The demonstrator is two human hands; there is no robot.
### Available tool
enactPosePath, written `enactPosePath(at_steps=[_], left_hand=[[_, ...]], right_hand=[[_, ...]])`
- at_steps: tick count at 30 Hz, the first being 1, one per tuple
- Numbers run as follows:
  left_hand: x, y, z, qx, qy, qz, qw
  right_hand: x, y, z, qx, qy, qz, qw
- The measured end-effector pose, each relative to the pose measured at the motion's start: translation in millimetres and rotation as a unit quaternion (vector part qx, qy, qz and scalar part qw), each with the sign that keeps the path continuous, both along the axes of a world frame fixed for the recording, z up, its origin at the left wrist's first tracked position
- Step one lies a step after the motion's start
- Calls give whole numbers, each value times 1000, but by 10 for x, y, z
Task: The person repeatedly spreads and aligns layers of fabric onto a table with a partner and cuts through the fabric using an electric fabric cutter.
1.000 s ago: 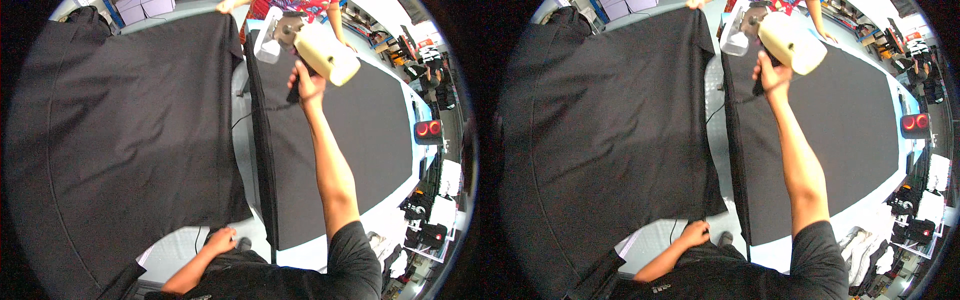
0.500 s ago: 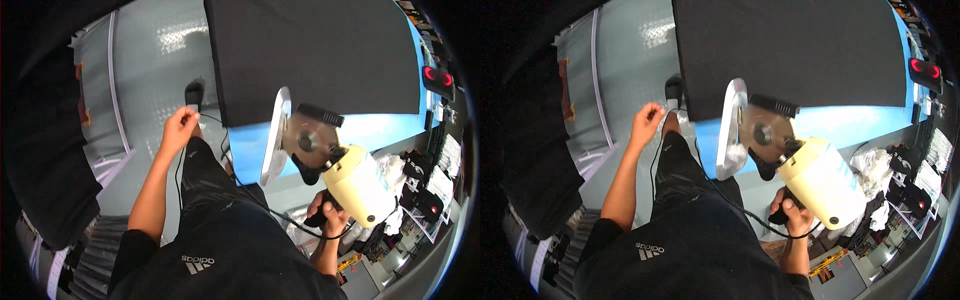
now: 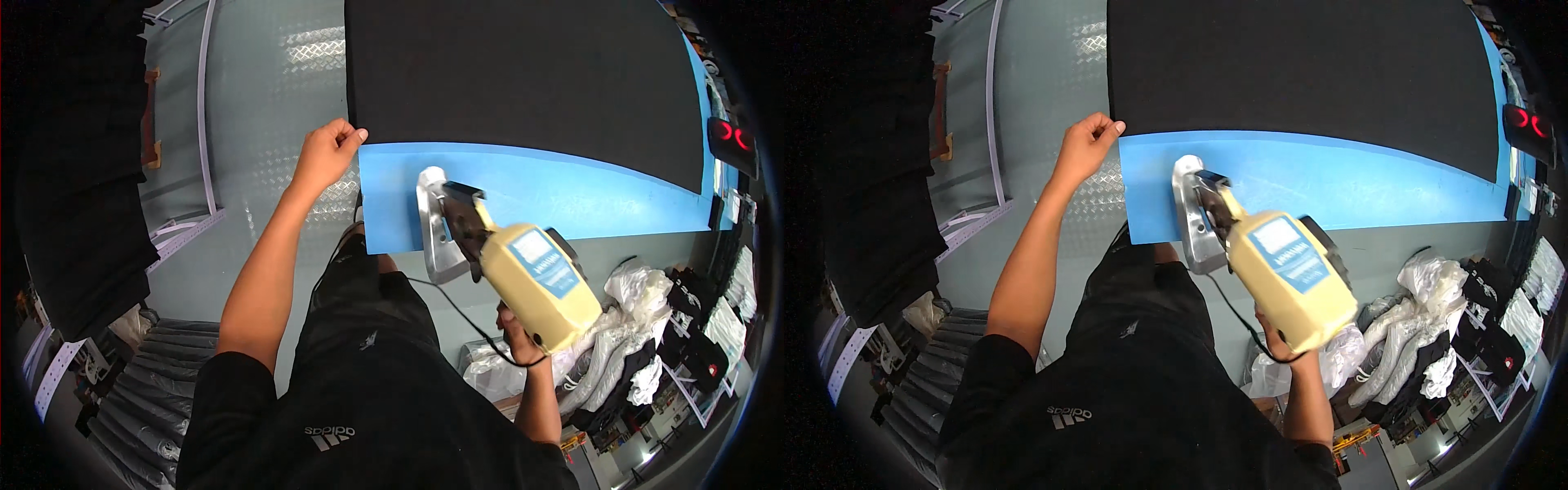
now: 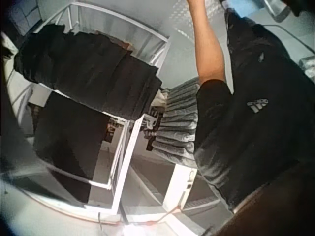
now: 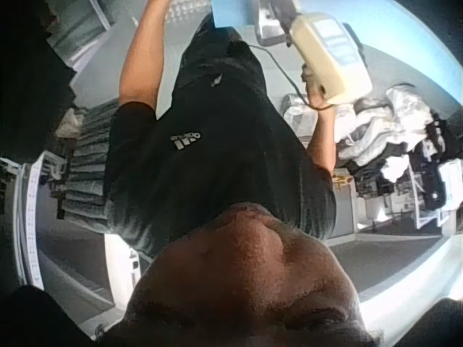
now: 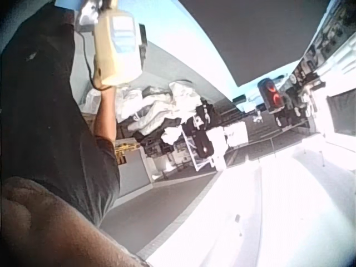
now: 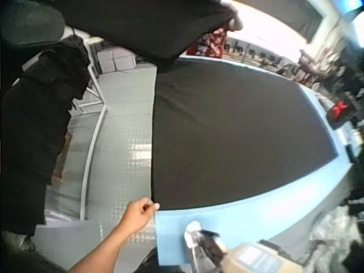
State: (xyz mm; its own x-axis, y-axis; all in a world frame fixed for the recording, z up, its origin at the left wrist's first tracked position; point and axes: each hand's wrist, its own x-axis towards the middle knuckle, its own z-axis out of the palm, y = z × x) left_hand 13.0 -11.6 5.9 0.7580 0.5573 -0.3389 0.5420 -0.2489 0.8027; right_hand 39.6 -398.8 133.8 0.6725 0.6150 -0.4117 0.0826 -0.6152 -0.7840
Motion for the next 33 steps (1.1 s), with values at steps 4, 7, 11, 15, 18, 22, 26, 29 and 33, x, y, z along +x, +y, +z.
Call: enactPosePath(at_steps=[4,7,11,15,18,22,26,29,33], left_hand=[[11,43,29,0,-4,-15,1000],[1,15,137,20,-21,-43,999],[33,116,123,208,-181,-201,940],[12,213,137,241,-168,-285,912],[8,195,165,263,-180,-311,896],[-66,165,148,251,-189,-300,901],[-70,232,160,201,-134,-309,920],[92,199,361,228,-157,-220,935],[598,91,376,341,-167,-227,897]], right_hand=[[191,-343,-421,-79,-185,247,948],[373,-353,-591,-54,-36,229,971],[685,15,-473,-4,-67,238,969],[902,446,-210,-78,33,184,979],[930,354,-320,-31,16,181,983],[927,377,-245,-75,11,216,973],[1047,595,-57,-31,-21,273,961],[1368,598,6,-50,93,273,956],[2031,635,-277,-31,-127,0,991]])
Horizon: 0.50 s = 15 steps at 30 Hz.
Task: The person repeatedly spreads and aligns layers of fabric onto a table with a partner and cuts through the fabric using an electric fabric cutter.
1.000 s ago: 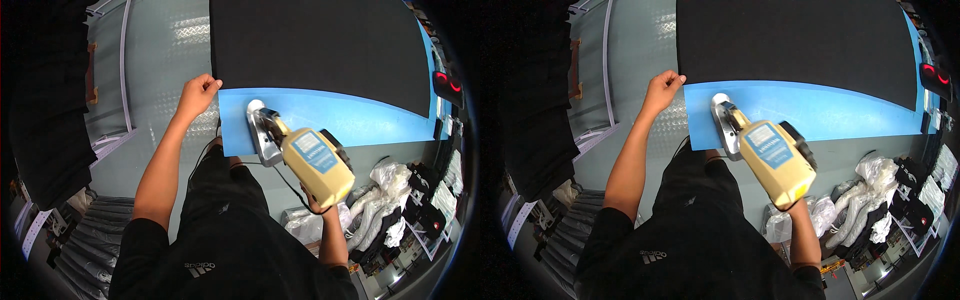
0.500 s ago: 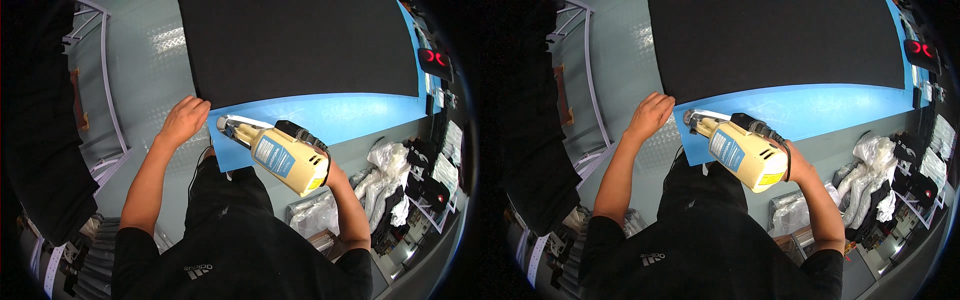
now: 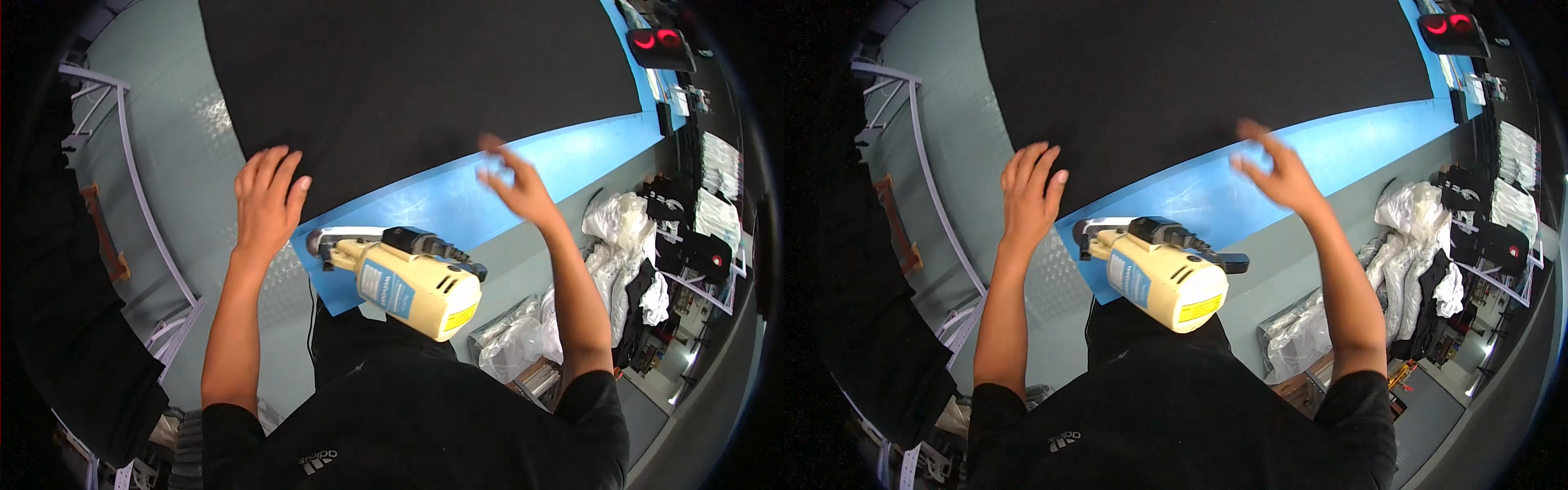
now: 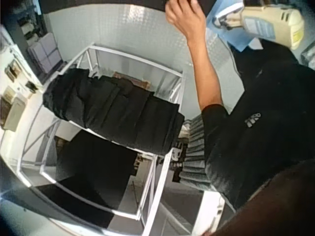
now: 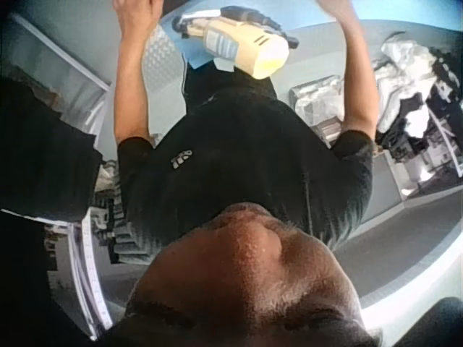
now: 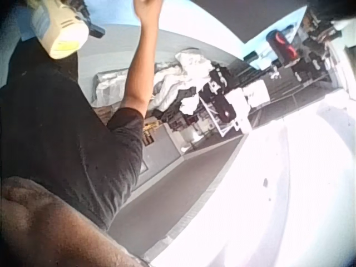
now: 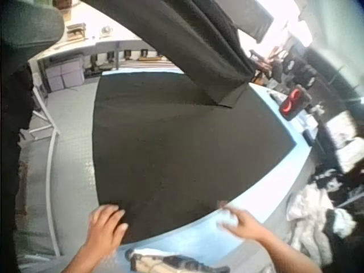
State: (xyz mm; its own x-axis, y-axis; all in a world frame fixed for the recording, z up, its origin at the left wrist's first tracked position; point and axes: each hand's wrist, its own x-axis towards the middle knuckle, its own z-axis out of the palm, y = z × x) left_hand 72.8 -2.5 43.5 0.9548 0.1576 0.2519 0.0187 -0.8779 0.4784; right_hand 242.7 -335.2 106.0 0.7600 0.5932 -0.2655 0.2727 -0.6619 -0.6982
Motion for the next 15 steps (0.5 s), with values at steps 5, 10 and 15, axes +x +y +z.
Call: enactPosePath(at_steps=[5,10,15], left_hand=[[157,-230,-252,158,143,-41,976],[159,-212,-247,199,157,-46,966],[350,124,166,170,319,-114,925]], right_hand=[[659,261,-856,-151,-381,7,912],[637,227,-1074,-194,-332,23,923],[567,-292,-769,-4,-246,-24,969]])
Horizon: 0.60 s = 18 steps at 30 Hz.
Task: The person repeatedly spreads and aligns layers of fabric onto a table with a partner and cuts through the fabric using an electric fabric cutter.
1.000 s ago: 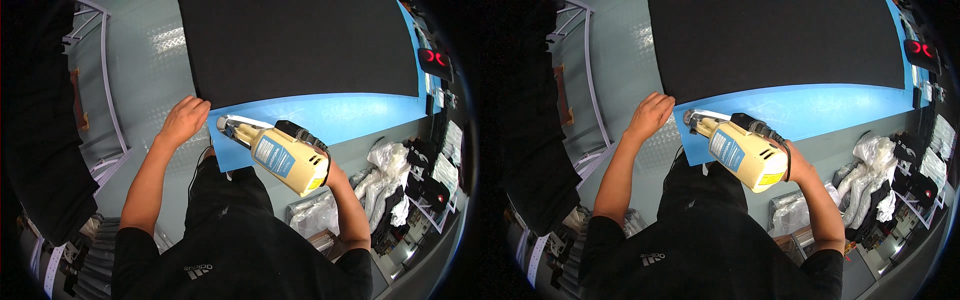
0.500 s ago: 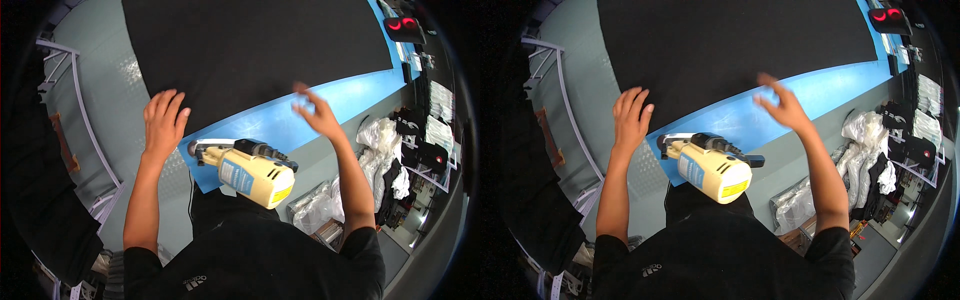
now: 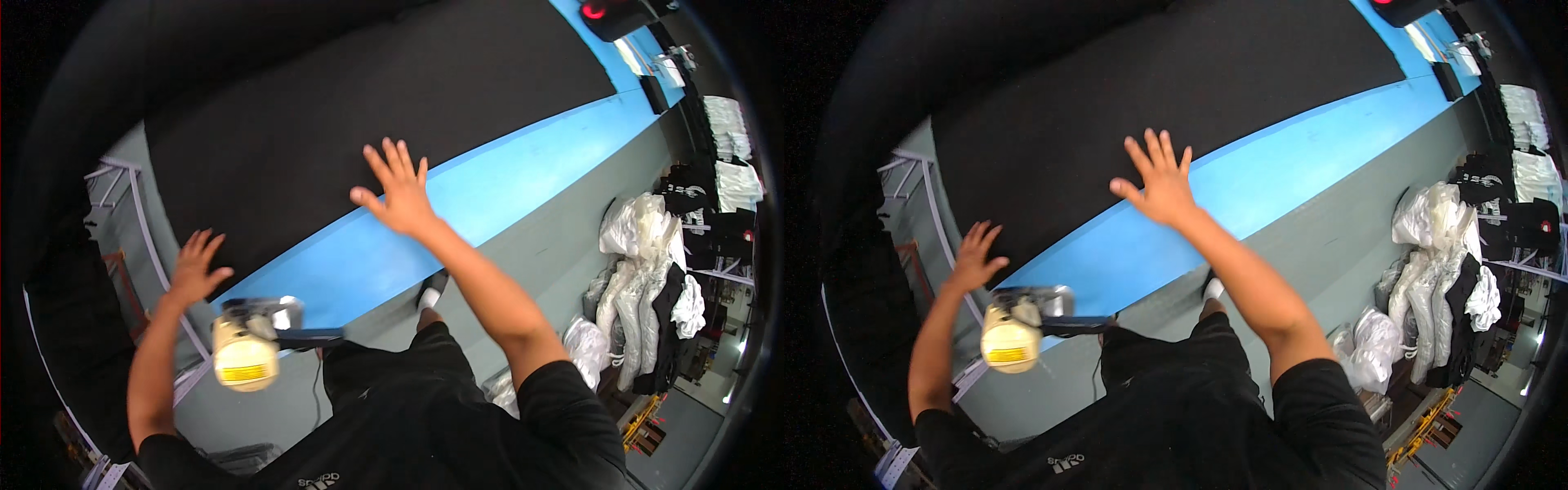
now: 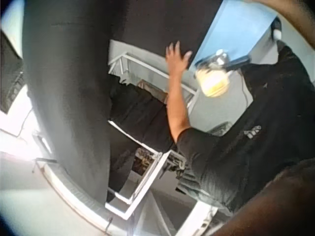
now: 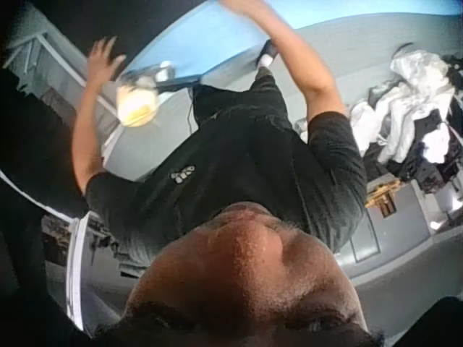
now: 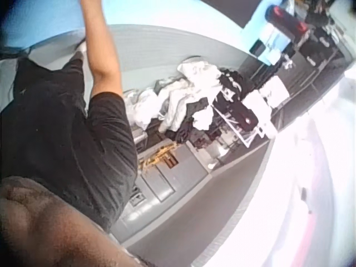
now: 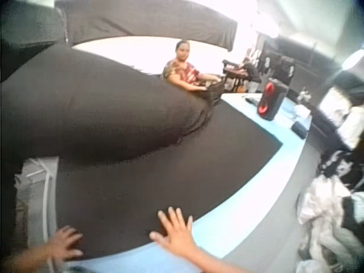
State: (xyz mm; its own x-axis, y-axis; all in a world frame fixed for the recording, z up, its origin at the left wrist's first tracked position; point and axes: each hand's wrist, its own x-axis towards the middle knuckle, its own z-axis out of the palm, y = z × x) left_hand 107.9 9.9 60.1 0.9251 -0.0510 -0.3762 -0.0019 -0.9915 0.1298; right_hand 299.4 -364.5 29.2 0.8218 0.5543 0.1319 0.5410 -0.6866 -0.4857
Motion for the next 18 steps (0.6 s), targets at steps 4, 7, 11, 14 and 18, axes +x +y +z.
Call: enactPosePath(at_steps=[4,7,11,14,18], left_hand=[[705,126,567,-72,-8,249,966],[1280,-261,518,-144,-71,357,920],[1826,-1012,411,-385,-305,515,702],[1771,-1004,154,-512,-428,596,446],[2384,-1830,-283,-546,-386,598,441]], right_hand=[[-227,-1473,9,-9,67,-39,997],[-513,-2826,-340,-13,111,-178,978],[-813,-4182,-586,-33,136,-311,940],[-719,-4396,-456,18,163,-353,921],[-248,-4644,-357,64,126,-375,916]])
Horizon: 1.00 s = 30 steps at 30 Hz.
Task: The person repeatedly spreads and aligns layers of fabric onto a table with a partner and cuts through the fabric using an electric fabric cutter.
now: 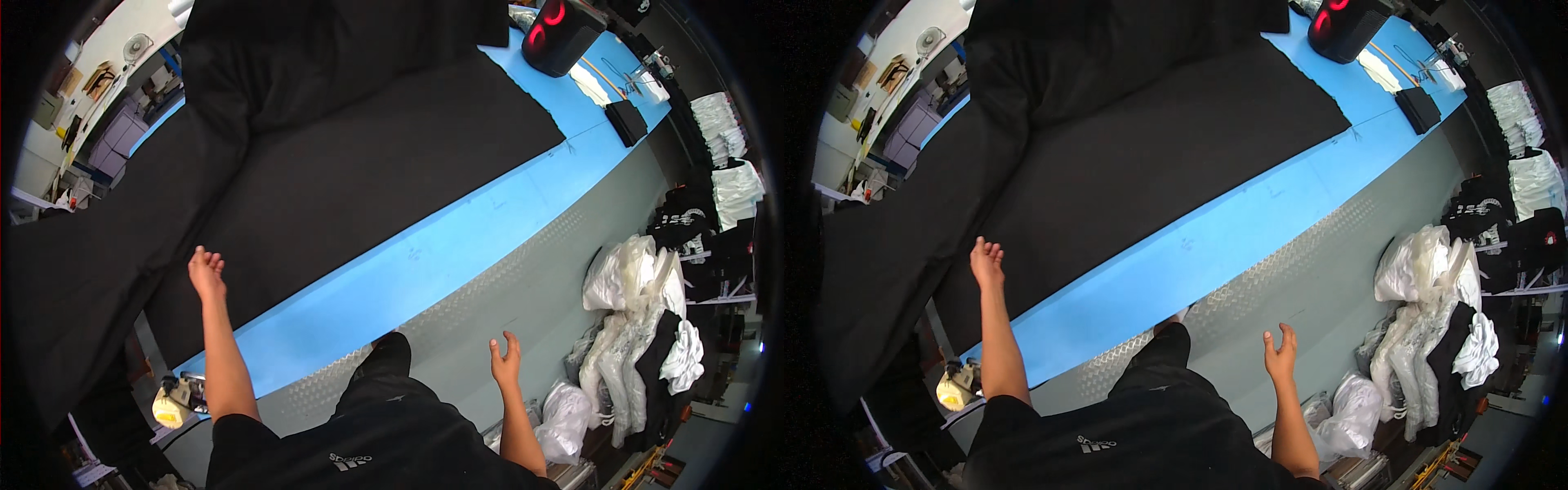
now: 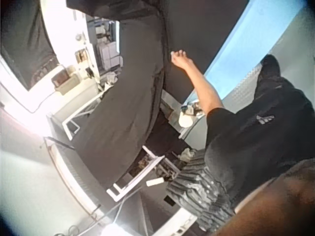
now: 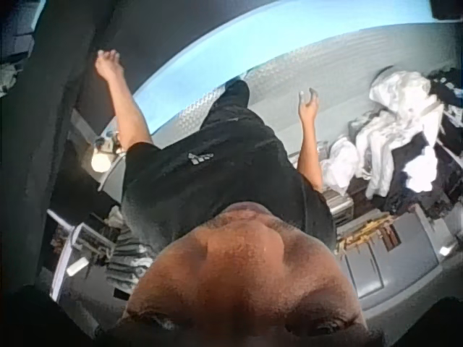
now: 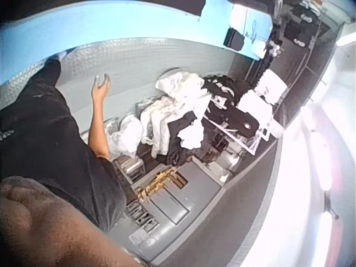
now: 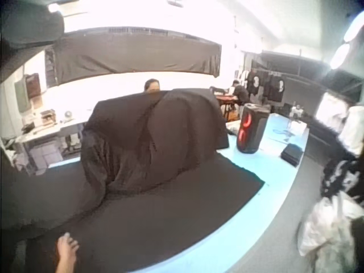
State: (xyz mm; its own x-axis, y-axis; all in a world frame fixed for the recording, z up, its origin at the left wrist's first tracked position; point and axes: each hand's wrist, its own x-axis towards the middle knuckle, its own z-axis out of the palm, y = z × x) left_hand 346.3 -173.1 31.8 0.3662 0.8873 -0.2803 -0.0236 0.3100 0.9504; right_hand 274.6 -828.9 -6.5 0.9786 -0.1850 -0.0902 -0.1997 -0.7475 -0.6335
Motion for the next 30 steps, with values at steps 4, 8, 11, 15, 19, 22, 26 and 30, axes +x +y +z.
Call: enactPosePath(at_steps=[4,8,11,15,19,22,26,30], left_hand=[[898,-839,-88,-59,-3,-142,988],[1889,-1141,-239,-211,-49,-157,964],[2509,-1483,-210,-266,-77,-130,952],[2982,-1630,-389,-294,-105,-123,942],[3266,-1925,-334,-309,-60,-113,943],[3344,-2217,-329,-318,-73,-156,932],[3220,-2314,-432,-280,-65,-120,950],[3020,-2264,-403,-155,-105,2,982]], right_hand=[[967,-68,243,-6,-40,3,999],[1864,-186,479,-41,-59,35,997],[2621,-250,677,-93,-84,80,989],[3613,-375,611,-133,-118,85,980],[4585,-556,394,-114,-113,53,986],[5397,-921,207,-116,-129,40,984],[6306,-1023,151,-153,-83,16,985],[7058,-1011,63,-154,-73,38,985]])
